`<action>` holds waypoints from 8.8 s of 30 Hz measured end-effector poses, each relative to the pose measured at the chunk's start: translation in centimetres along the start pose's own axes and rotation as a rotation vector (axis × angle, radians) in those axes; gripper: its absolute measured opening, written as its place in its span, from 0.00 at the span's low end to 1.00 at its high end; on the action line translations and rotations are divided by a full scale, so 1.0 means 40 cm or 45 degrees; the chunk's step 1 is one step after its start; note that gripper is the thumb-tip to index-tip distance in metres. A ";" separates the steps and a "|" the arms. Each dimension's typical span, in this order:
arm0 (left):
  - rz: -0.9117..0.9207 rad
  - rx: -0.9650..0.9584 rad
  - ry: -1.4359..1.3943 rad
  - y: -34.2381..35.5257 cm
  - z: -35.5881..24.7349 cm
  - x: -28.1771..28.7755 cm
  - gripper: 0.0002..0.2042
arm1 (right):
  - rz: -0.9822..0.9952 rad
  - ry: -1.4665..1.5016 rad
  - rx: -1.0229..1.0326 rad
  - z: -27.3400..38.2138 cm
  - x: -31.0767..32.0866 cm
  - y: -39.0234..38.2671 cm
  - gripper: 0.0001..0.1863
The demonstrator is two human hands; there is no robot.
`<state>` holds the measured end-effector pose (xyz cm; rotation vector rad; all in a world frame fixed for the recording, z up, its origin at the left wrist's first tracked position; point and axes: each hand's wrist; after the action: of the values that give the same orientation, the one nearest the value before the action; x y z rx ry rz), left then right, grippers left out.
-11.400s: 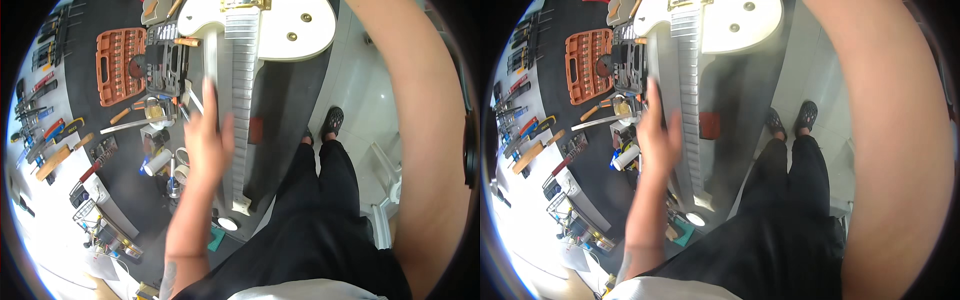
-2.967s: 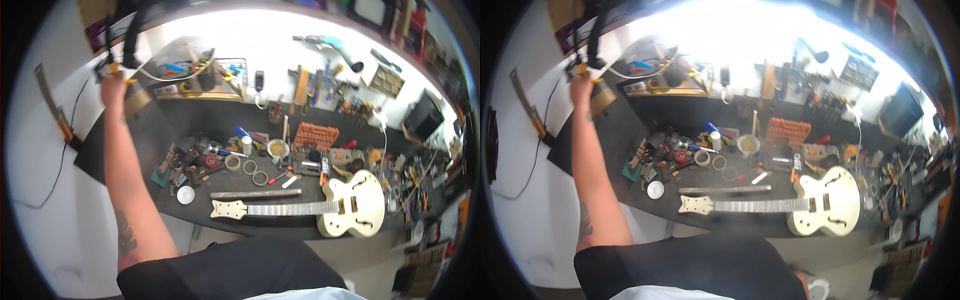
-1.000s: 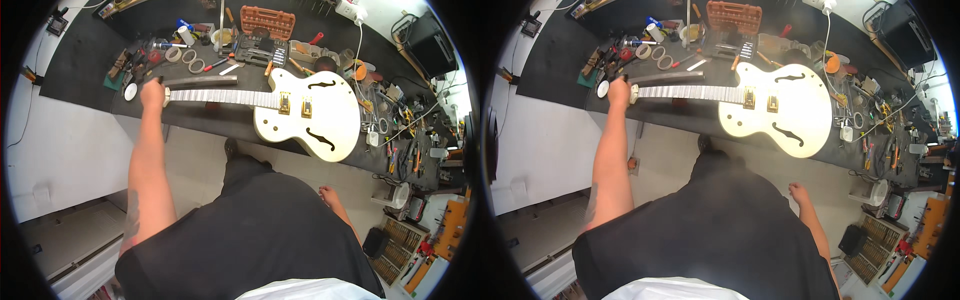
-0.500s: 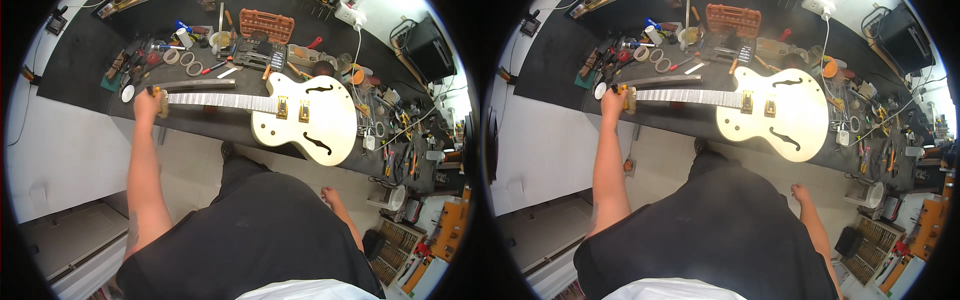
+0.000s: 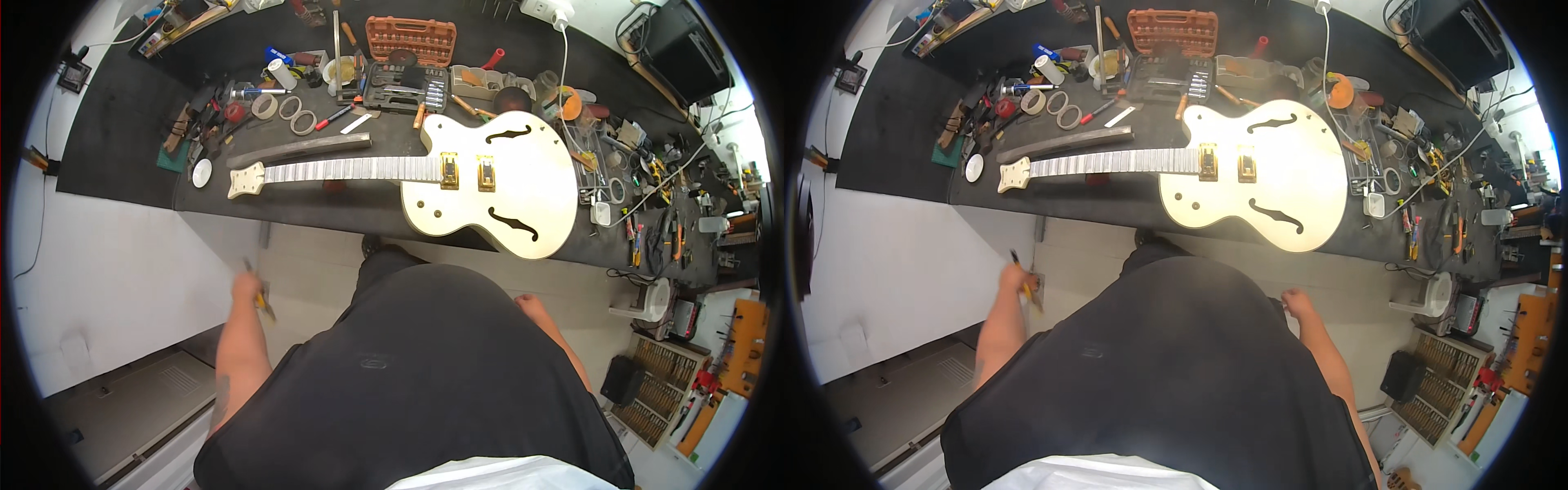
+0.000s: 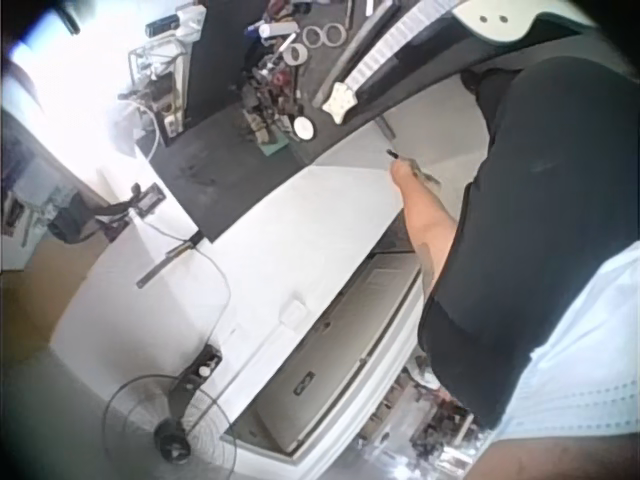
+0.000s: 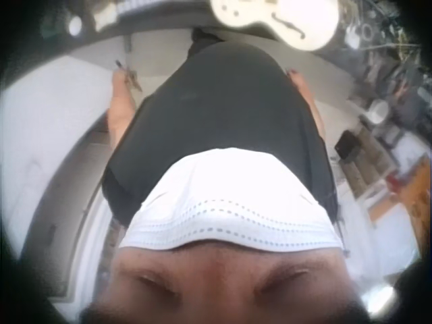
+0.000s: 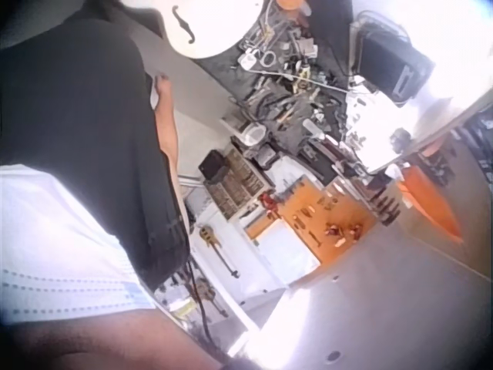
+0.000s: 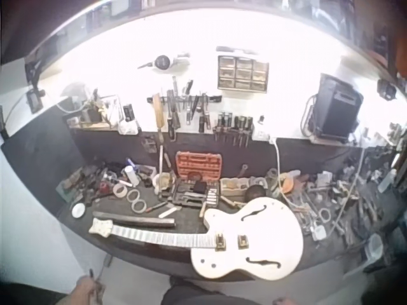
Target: The person sands the fretboard of a white electric guitar using a sanding block. They hold the guitar body with one hand and move the sanding block up and down the neck with the other. The person occasionally pauses to inspect the surface and reposition the instrument on the workbench.
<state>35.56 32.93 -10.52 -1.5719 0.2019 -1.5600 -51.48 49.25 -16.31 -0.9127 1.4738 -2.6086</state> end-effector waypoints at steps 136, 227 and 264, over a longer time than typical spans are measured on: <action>-0.282 -2.186 0.702 -0.094 -0.923 0.627 0.49 | -0.931 1.164 0.077 0.897 -0.758 -0.226 0.19; -0.513 -2.462 0.727 -0.199 -1.132 0.530 0.39 | -1.616 2.730 0.481 1.288 -0.749 0.098 0.54; -0.389 -2.665 0.655 -0.119 -1.054 0.537 0.41 | -1.733 2.715 0.301 1.267 -0.751 0.107 0.55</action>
<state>0.95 2.21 0.48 -2.4531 2.6210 -1.8299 -2.87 15.77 -14.49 -0.7384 0.1730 1.1347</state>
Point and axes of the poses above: each hand's wrist, its own y-axis towards the middle knuckle, its own x-axis out of the back of the hand, z = x × y, and after that the axes turned 1 degree about x, right-handed
